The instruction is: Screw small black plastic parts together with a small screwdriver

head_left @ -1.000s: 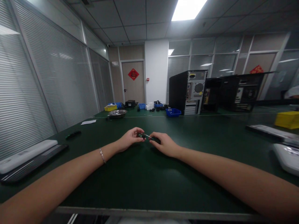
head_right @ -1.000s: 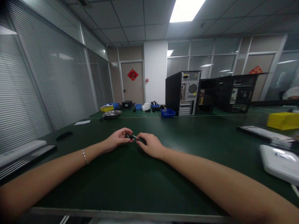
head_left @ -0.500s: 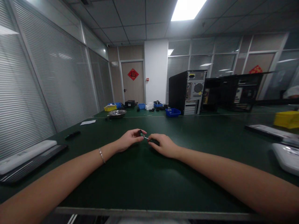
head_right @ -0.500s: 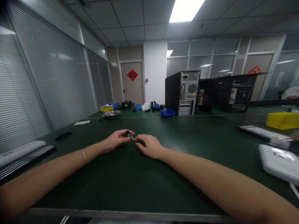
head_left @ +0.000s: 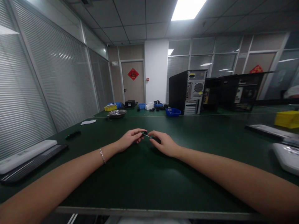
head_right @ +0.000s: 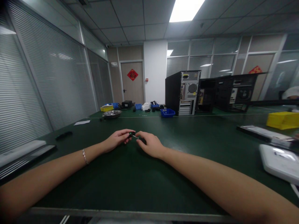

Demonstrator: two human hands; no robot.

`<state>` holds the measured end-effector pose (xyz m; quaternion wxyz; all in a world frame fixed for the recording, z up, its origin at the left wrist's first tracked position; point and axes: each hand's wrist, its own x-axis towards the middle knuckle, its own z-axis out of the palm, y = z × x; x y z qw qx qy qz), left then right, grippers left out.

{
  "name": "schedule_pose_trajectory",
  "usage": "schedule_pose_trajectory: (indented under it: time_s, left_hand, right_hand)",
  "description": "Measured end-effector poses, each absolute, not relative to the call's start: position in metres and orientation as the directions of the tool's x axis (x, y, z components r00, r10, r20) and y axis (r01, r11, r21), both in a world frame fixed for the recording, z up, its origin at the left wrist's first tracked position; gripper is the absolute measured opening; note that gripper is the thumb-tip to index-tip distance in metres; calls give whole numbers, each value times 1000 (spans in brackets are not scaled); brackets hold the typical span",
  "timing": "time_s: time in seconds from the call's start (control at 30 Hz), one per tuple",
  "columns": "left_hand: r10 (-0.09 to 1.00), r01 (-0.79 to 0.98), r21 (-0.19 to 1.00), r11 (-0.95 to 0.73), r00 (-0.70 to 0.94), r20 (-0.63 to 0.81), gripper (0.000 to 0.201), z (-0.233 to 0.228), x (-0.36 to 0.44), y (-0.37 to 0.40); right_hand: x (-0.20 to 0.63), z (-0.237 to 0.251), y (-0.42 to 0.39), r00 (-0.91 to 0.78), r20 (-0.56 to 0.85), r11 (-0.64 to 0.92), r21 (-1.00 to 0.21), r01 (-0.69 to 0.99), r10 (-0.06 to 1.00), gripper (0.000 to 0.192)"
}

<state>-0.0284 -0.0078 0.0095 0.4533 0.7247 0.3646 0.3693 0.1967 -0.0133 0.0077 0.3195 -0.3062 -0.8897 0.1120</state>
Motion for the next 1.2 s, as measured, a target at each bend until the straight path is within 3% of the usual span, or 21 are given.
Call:
schedule_pose_trajectory:
  time_s: [0.47, 0.73, 0.97, 1.2]
  left_hand:
    - [808, 435, 714, -548, 497, 317, 38, 11, -26, -15]
    - [818, 337, 824, -456, 525, 238, 34, 10, -31, -9]
    - [855, 119, 962, -245, 494, 157, 32, 5, -31, -7]
    - [852, 26, 987, -156, 509, 121, 30, 6, -29, -8]
  right_hand:
    - [196, 1, -6, -587, 530, 790, -373, 487, 612, 26]
    - [197, 6, -10, -640, 491, 807, -371, 460, 591, 27]
    - [198, 10, -14, -662, 476, 813, -399, 425, 579, 27]
    - [197, 11, -14, -669, 479, 815, -438, 380, 569, 25]
